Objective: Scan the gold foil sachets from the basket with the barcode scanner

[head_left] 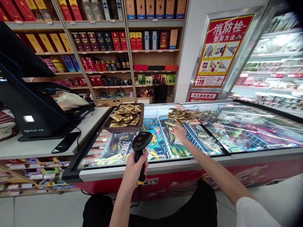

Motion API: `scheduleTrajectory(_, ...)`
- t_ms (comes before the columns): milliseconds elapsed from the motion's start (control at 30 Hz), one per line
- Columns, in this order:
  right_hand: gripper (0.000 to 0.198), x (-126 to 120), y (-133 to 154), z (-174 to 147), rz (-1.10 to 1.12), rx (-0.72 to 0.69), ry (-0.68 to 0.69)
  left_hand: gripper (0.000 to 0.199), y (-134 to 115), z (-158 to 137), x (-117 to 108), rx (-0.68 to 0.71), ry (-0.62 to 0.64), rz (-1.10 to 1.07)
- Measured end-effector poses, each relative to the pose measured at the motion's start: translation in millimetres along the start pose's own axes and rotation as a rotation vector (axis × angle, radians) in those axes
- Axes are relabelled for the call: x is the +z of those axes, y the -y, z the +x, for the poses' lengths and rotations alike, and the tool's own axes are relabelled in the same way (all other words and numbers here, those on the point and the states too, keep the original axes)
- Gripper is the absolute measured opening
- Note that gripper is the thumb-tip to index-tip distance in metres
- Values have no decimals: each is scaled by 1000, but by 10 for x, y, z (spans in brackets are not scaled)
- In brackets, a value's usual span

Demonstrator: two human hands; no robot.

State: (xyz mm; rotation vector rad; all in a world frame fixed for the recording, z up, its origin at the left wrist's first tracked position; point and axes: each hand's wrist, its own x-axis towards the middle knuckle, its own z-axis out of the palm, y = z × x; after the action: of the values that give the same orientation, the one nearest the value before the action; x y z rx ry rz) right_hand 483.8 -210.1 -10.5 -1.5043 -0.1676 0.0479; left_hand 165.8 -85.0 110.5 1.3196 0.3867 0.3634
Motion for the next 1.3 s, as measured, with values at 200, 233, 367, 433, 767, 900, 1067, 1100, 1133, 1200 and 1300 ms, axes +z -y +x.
scheduleTrajectory(200,7,104,45,-42,-32,-36,29,35,44,42,-26,-18,-22,-30)
scheduleTrajectory(233,8,133,127,-16,-49,-54,38,35,49,51,-32,-17,-30,-36)
scheduleTrajectory(367,13,474,413,-1,-170,-122,114,34,51,79,-90,-9,-72,-58)
scheduleTrajectory(433,17,795,481,-19,-277,-170,188,33,35,83,-144,-4,-94,-57)
scheduleTrajectory(767,25,2674,506,375,-819,-413,444,37,-104,118,-527,2,-252,-130)
scheduleTrajectory(900,35,2997,324,588,-885,-265,447,41,-36,182,-654,-43,-234,-109)
scheduleTrajectory(1067,32,3120,141,688,-812,-180,523,42,196,285,-739,-50,-230,-117)
scheduleTrajectory(1100,25,3127,119,699,-787,-163,535,41,245,310,-750,-29,-233,-142)
scheduleTrajectory(1133,20,3130,99,710,-764,-144,542,41,288,335,-763,-15,-231,-165)
scheduleTrajectory(1200,14,3128,68,734,-726,-107,548,41,352,383,-795,-12,-207,-186)
scheduleTrajectory(1300,12,3112,43,767,-682,-62,540,43,390,422,-851,-24,-168,-158)
